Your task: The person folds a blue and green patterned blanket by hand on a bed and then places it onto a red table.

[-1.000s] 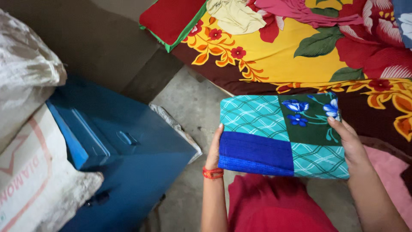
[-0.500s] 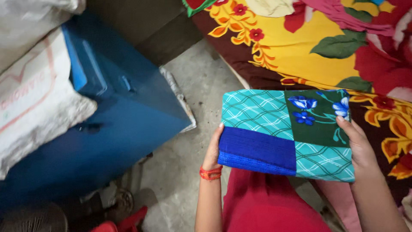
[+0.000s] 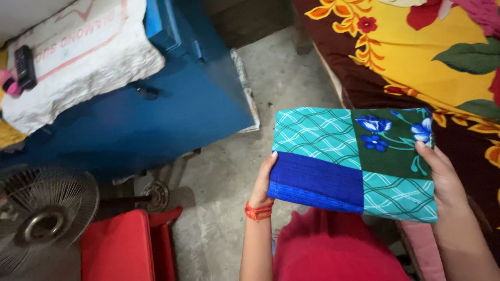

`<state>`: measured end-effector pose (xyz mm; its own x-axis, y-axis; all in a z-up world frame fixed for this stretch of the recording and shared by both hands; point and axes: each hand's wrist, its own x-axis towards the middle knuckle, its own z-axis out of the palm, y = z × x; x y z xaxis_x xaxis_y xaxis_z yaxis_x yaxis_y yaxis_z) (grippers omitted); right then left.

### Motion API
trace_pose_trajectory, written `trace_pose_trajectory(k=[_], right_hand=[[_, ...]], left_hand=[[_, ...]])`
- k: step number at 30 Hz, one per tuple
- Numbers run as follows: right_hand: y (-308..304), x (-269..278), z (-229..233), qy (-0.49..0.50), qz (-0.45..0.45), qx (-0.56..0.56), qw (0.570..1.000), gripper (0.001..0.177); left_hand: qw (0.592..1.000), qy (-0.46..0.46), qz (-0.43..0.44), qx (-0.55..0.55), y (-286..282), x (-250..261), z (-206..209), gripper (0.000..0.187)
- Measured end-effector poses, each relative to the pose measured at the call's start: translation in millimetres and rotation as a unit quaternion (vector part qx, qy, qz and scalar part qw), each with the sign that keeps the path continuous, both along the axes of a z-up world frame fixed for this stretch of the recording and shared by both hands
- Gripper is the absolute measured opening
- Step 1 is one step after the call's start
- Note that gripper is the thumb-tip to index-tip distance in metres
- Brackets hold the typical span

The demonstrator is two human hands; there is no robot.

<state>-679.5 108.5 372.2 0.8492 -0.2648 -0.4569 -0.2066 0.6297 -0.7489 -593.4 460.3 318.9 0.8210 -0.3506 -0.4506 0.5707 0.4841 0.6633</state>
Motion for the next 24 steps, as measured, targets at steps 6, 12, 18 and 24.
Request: trace_pose_trajectory(k=[6, 12, 18, 24], right_hand=[[59.4, -10.3, -14.5, -0.01, 0.042, 0.018, 0.999, 0.042], [128.0, -32.8, -30.3, 0.016, 0.069, 0.008, 0.997, 0.044], [171.7, -48.0, -45.4, 0.008, 0.096, -0.023, 0.995, 0.046], [207.3, -44.6, -25.5, -0.012, 0.141, -0.041, 0.989, 0.05]], left_hand=[[0.998, -0.008, 0.06, -0.006, 73.9, -42.3, 1.8, 0.043], [0.992, 0.013, 0.122, -0.01, 143.1, -87.5, 7.6, 0.047], [0.986, -0.001, 0.167, -0.026, 196.0, -123.6, 11.5, 0.053], [0.967, -0.033, 0.25, -0.04, 222.0, -162.1, 11.6, 0.056]])
